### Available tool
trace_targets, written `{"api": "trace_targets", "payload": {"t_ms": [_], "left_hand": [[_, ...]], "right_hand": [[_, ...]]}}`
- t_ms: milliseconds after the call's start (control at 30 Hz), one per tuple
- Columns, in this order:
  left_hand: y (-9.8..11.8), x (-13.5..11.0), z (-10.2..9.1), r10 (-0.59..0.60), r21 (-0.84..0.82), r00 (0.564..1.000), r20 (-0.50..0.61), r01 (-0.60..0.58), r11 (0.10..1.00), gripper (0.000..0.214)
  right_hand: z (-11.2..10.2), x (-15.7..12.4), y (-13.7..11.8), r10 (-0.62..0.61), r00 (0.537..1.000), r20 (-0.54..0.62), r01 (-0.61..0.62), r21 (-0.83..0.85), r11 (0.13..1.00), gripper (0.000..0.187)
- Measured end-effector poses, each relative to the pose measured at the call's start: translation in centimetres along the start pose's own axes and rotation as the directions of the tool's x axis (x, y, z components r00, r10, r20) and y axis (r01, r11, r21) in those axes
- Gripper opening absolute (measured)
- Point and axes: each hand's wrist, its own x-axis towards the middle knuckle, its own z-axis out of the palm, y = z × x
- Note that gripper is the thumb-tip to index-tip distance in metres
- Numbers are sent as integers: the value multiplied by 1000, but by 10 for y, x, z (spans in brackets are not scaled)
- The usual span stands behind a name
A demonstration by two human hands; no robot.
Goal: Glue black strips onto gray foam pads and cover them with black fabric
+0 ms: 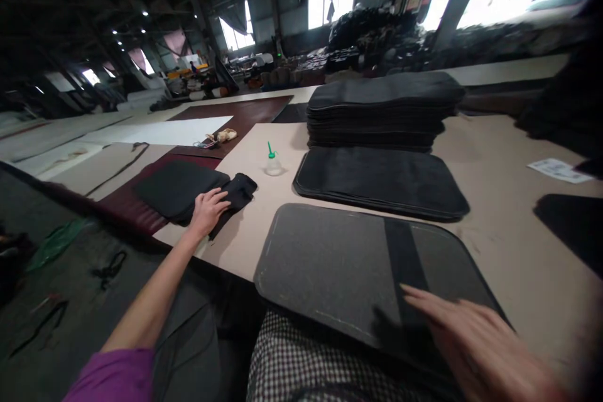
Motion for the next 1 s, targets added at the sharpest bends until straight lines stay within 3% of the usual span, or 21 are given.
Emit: {"api": "trace_targets", "payload": {"t_ms": [67, 200, 300, 400, 500, 667, 1000], "left_hand": [[1, 8, -8, -51, -61, 996, -77, 46, 997, 21], [5, 27, -21, -147, -224, 983, -110, 120, 967, 27], [9, 40, -19, -237, -348, 965, -109, 186, 919, 29], [13, 52, -12, -312, -418, 942, -123, 236, 877, 16], [14, 63, -10, -358, -473, 917, -174, 241, 848, 10], [8, 76, -21, -446, -616, 843, -302, 185, 766, 27], [-19, 81, -21, -563, -677, 774, -290, 250, 692, 49]], "right_hand": [[-3, 19, -12, -81, 997, 5, 80, 40, 996, 37], [-4, 54, -39, -85, 996, 18, 81, 142, 987, 32], [-1, 70, -57, -116, 992, 47, 103, 213, 971, 33], [1, 78, -68, -129, 986, 106, 96, 267, 959, 36], [0, 81, -72, -118, 980, 158, 69, 282, 957, 39], [3, 85, -68, -95, 975, 203, 43, 248, 968, 38], [14, 111, -84, -127, 956, 265, 67, 226, 972, 37]]}}
